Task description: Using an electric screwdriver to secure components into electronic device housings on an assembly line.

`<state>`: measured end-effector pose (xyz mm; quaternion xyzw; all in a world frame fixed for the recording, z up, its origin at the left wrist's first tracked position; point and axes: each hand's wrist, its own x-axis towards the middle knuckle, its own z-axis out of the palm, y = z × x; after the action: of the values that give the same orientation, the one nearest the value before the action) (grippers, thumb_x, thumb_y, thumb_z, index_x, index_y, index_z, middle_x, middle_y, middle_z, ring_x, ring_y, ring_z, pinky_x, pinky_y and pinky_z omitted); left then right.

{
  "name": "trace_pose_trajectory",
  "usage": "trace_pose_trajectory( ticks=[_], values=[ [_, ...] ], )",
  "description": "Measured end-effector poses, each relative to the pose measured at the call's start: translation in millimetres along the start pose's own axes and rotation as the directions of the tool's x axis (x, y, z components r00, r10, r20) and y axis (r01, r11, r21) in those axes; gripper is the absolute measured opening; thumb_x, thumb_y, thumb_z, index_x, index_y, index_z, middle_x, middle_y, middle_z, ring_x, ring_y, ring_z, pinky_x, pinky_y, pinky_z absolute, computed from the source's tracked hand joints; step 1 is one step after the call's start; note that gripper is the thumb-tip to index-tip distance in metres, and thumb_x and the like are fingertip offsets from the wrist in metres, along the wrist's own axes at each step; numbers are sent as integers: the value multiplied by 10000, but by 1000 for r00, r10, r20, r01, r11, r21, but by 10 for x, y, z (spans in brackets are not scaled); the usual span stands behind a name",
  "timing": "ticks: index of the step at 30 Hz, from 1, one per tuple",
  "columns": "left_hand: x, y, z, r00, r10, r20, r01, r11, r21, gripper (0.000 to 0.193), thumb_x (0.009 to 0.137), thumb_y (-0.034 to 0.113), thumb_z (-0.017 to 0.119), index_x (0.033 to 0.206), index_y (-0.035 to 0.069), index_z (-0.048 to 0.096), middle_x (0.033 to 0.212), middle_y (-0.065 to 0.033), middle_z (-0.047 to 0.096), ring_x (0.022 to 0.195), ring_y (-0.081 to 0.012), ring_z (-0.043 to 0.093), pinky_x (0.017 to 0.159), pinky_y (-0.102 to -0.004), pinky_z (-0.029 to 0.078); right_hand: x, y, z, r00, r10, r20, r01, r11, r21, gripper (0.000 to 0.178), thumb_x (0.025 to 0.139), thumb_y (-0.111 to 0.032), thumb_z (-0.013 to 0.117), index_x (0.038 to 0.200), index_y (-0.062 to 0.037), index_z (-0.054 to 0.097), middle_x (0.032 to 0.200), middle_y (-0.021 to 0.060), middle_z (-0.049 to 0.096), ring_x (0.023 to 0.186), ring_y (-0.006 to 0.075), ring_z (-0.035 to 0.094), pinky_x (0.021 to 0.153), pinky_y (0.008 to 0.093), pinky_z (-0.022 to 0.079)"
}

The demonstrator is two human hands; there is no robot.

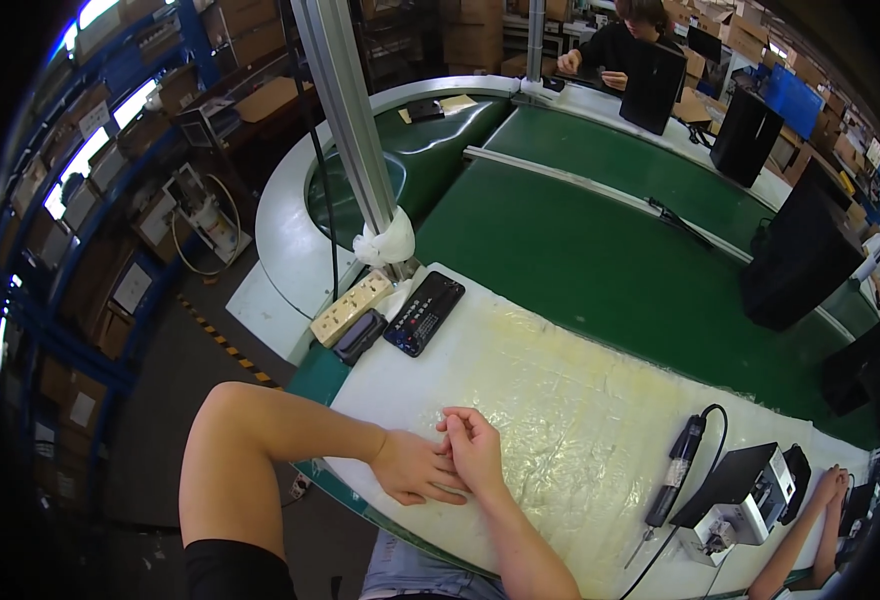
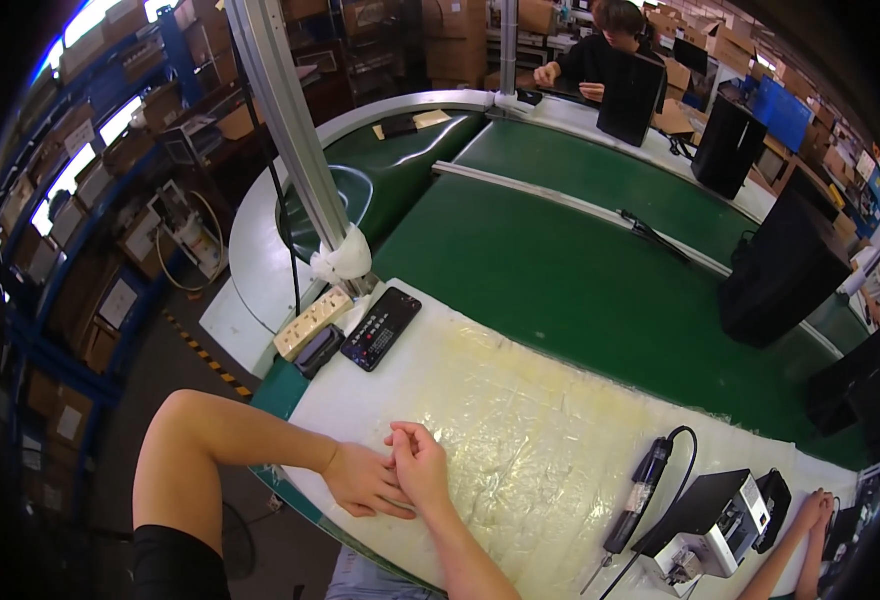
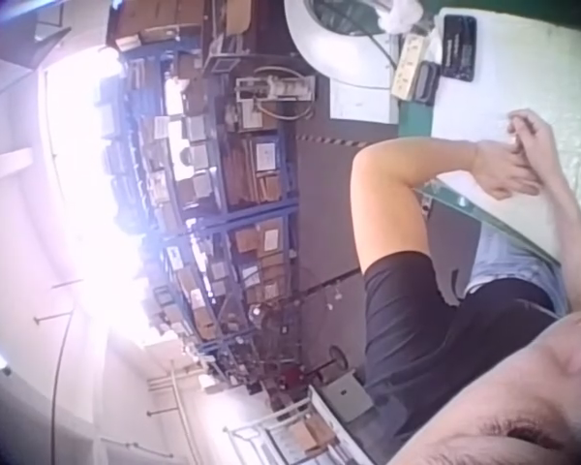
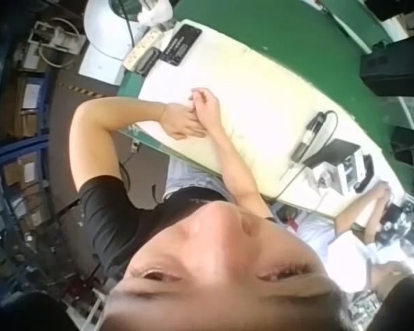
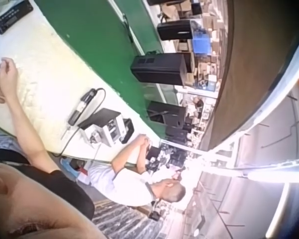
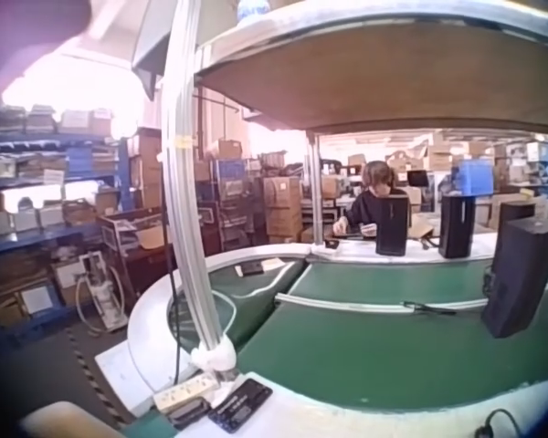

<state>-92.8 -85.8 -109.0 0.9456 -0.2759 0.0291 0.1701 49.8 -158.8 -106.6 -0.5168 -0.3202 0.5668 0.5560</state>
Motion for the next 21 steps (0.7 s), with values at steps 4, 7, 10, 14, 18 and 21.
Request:
trace_pose_trajectory(
  ticks=[4, 7, 10, 14, 18, 21],
  values=[
    [6, -1, -18, 1000, -1, 0, 1, 1000, 4, 551, 876, 282, 464, 1374, 46, 448, 1318, -150, 499, 1205, -305, 481, 987, -502, 364, 3, 9, 2, 1000, -8, 1, 8, 1000, 0, 180, 957, -109, 528, 1066, 14, 602, 843, 50, 646, 615, 60, 545, 564, 209, 473],
    [-2, -4, -1, 1000, -3, 7, 3, 1000, 3, 550, 875, 282, 465, 1373, 48, 449, 1319, -150, 498, 1200, -302, 483, 983, -498, 368, 13, 17, -2, 1000, -15, 0, 15, 1000, -3, 181, 957, -111, 528, 1064, 14, 604, 843, 50, 647, 614, 60, 545, 563, 210, 474],
    [4, -1, -14, 1000, 0, 10, 0, 1000, 11, 554, 874, 280, 466, 1377, 50, 444, 1322, -151, 496, 1199, -301, 484, 977, -494, 372, 7, 24, -3, 1000, -16, 0, 16, 1000, -9, 184, 956, -114, 528, 1063, 13, 605, 843, 50, 647, 612, 60, 545, 562, 210, 474],
    [1, 2, -9, 1000, -2, 6, 2, 1000, 20, 561, 871, 281, 467, 1382, 53, 438, 1329, -152, 492, 1200, -301, 483, 978, -495, 371, 9, 17, -3, 1000, -15, 0, 15, 1000, -20, 187, 953, -114, 528, 1064, 15, 607, 842, 52, 648, 611, 61, 548, 558, 210, 474],
    [7, -1, -13, 1000, -2, 10, 2, 1000, 22, 564, 869, 283, 469, 1384, 55, 436, 1336, -151, 486, 1207, -299, 478, 984, -498, 365, 2, 8, -3, 1000, -21, -1, 21, 1000, -13, 188, 953, -115, 529, 1065, 15, 607, 841, 54, 650, 611, 62, 550, 556, 211, 476],
    [9, -2, -17, 1000, -3, 16, 3, 1000, 21, 565, 869, 284, 469, 1385, 56, 435, 1339, -150, 484, 1212, -299, 474, 988, -501, 362, 5, 9, -4, 1000, -18, 2, 18, 1000, -11, 188, 953, -115, 529, 1066, 14, 607, 841, 55, 651, 612, 63, 551, 556, 211, 478]
  ],
)
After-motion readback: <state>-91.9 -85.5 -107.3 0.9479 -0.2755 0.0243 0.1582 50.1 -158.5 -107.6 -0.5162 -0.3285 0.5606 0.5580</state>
